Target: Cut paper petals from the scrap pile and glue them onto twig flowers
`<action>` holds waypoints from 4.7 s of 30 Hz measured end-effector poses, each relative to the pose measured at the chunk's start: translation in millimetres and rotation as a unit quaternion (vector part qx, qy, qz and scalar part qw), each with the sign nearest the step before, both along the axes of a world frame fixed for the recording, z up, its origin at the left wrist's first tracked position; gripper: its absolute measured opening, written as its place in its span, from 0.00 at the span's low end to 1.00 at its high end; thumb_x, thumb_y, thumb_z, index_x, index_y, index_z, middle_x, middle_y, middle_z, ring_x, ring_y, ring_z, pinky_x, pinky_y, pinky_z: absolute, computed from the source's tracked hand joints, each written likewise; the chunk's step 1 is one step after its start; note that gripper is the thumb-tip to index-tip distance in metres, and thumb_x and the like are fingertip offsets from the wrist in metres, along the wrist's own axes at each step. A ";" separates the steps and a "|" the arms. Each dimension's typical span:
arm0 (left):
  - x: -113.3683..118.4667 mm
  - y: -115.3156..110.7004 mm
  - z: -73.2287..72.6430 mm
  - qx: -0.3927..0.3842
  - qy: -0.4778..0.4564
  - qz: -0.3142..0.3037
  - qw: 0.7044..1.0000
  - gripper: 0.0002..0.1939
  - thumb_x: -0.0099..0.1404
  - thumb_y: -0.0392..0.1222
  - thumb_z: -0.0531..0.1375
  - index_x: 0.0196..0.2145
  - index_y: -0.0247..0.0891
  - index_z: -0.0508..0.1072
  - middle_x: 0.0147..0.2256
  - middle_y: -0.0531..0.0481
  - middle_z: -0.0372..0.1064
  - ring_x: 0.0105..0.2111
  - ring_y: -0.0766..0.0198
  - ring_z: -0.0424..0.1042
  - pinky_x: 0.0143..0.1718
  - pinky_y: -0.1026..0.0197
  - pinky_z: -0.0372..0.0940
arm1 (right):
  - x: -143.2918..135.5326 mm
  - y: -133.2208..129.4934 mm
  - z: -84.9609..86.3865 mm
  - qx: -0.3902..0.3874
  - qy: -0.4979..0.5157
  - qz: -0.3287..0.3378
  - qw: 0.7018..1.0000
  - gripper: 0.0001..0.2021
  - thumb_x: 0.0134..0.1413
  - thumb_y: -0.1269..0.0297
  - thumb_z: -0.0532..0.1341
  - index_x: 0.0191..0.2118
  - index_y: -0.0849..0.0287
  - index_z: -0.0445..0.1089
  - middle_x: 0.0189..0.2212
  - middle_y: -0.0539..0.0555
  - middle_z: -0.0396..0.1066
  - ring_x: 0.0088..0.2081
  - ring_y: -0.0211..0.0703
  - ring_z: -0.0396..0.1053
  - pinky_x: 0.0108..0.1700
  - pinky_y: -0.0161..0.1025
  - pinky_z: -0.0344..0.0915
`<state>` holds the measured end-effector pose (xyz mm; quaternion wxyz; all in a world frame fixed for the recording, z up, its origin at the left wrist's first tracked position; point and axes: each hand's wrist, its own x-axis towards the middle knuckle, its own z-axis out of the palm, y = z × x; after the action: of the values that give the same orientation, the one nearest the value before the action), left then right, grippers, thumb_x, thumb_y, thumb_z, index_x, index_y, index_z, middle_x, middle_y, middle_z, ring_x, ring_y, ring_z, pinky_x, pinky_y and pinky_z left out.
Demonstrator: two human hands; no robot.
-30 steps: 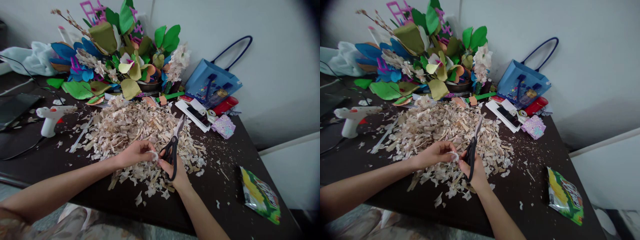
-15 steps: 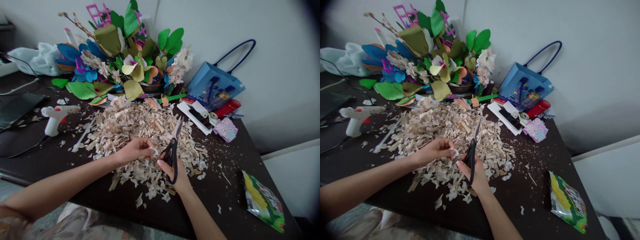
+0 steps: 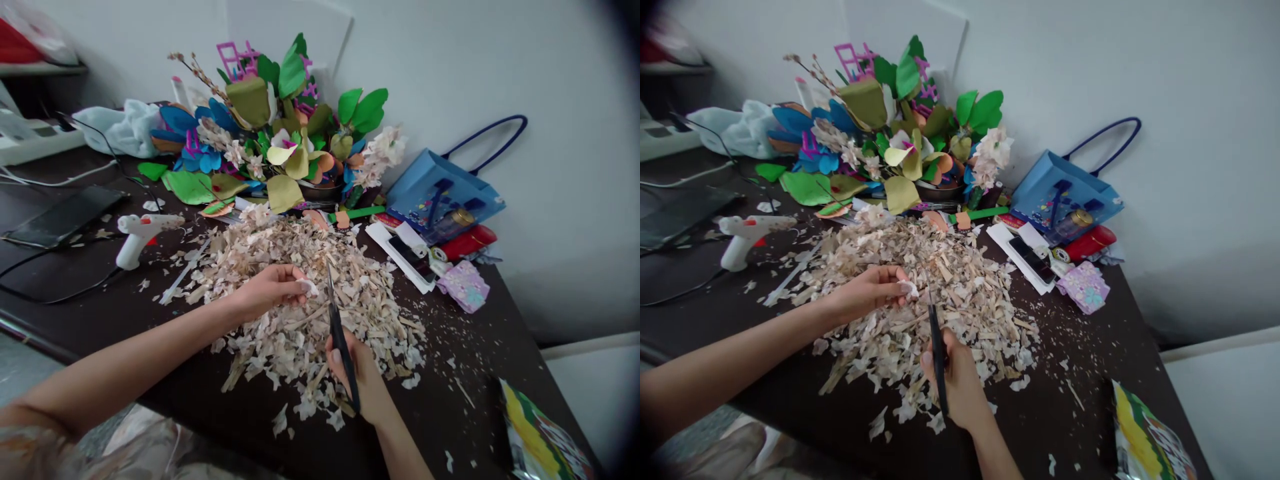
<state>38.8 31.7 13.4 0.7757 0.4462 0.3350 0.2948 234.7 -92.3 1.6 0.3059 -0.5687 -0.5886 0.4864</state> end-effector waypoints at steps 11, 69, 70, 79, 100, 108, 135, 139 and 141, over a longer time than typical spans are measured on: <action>-7.7 8.3 5.7 0.115 0.032 0.048 0.992 0.11 0.59 0.44 0.63 0.31 0.33 0.67 0.24 0.51 0.71 0.23 0.72 0.66 0.25 0.68 0.58 | 2.8 2.2 -2.3 0.006 -0.059 0.042 0.997 0.15 0.58 0.52 0.55 0.30 0.59 0.62 0.20 0.47 0.57 0.21 0.35 0.55 0.23 0.33 0.50; -2.1 5.3 0.8 0.059 -0.008 0.086 0.995 0.10 0.56 0.42 0.65 0.29 0.33 0.68 0.22 0.51 0.71 0.23 0.71 0.69 0.26 0.68 0.60 | 3.4 0.6 -15.7 -0.052 -0.002 0.020 0.998 0.15 0.58 0.51 0.55 0.30 0.57 0.58 0.18 0.43 0.53 0.19 0.33 0.53 0.22 0.32 0.52; -2.0 5.0 1.2 0.056 -0.008 0.086 0.995 0.11 0.56 0.42 0.65 0.29 0.33 0.68 0.22 0.52 0.71 0.23 0.71 0.69 0.26 0.68 0.60 | 3.3 0.7 -15.5 -0.053 0.000 0.021 0.998 0.14 0.58 0.52 0.55 0.30 0.57 0.58 0.18 0.43 0.53 0.19 0.33 0.53 0.22 0.32 0.52; -1.0 3.7 0.6 0.049 -0.021 0.086 0.995 0.12 0.55 0.43 0.66 0.29 0.33 0.68 0.22 0.51 0.71 0.23 0.71 0.68 0.26 0.69 0.60 | 3.2 0.8 -18.4 -0.062 0.017 0.012 0.998 0.14 0.58 0.53 0.56 0.29 0.57 0.58 0.18 0.43 0.53 0.19 0.32 0.52 0.21 0.31 0.51; -3.2 5.9 0.1 0.061 -0.006 0.075 0.995 0.11 0.57 0.43 0.64 0.30 0.34 0.68 0.23 0.51 0.71 0.24 0.70 0.69 0.27 0.67 0.61 | 0.7 1.7 -14.2 -0.081 0.025 0.001 0.996 0.16 0.56 0.51 0.57 0.29 0.58 0.58 0.16 0.42 0.52 0.17 0.31 0.51 0.20 0.31 0.51; -4.2 7.2 0.5 0.069 0.001 0.067 0.995 0.10 0.59 0.42 0.63 0.30 0.34 0.68 0.23 0.51 0.71 0.23 0.72 0.67 0.26 0.68 0.60 | -0.3 0.1 -16.8 -0.095 0.055 -0.015 0.994 0.17 0.55 0.49 0.58 0.28 0.57 0.56 0.15 0.40 0.52 0.15 0.30 0.50 0.18 0.30 0.52; -11.7 15.0 3.8 0.101 0.034 0.024 0.994 0.11 0.59 0.44 0.63 0.31 0.33 0.68 0.24 0.50 0.71 0.23 0.71 0.68 0.27 0.67 0.62 | 15.0 8.6 15.5 -0.089 0.017 0.074 0.993 0.20 0.55 0.45 0.56 0.29 0.59 0.62 0.20 0.46 0.56 0.20 0.33 0.54 0.24 0.33 0.54; -12.1 16.7 0.5 0.125 0.050 0.029 0.990 0.11 0.60 0.45 0.62 0.32 0.34 0.68 0.25 0.50 0.71 0.24 0.70 0.68 0.27 0.67 0.63 | 16.0 7.7 16.0 -0.111 0.039 0.064 0.991 0.20 0.54 0.44 0.56 0.29 0.58 0.62 0.19 0.45 0.56 0.19 0.33 0.52 0.23 0.32 0.53; -12.4 17.4 -0.5 0.131 0.049 0.024 0.990 0.11 0.60 0.45 0.62 0.32 0.34 0.68 0.25 0.50 0.71 0.24 0.70 0.69 0.28 0.66 0.63 | 16.6 7.6 15.8 -0.114 0.043 0.062 0.991 0.19 0.53 0.45 0.58 0.28 0.58 0.62 0.19 0.45 0.56 0.20 0.33 0.53 0.23 0.32 0.54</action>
<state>26.4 49.1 12.9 0.6860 0.5493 0.3419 0.3327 251.3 -84.7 17.5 0.2338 -0.5410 -0.5496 0.5921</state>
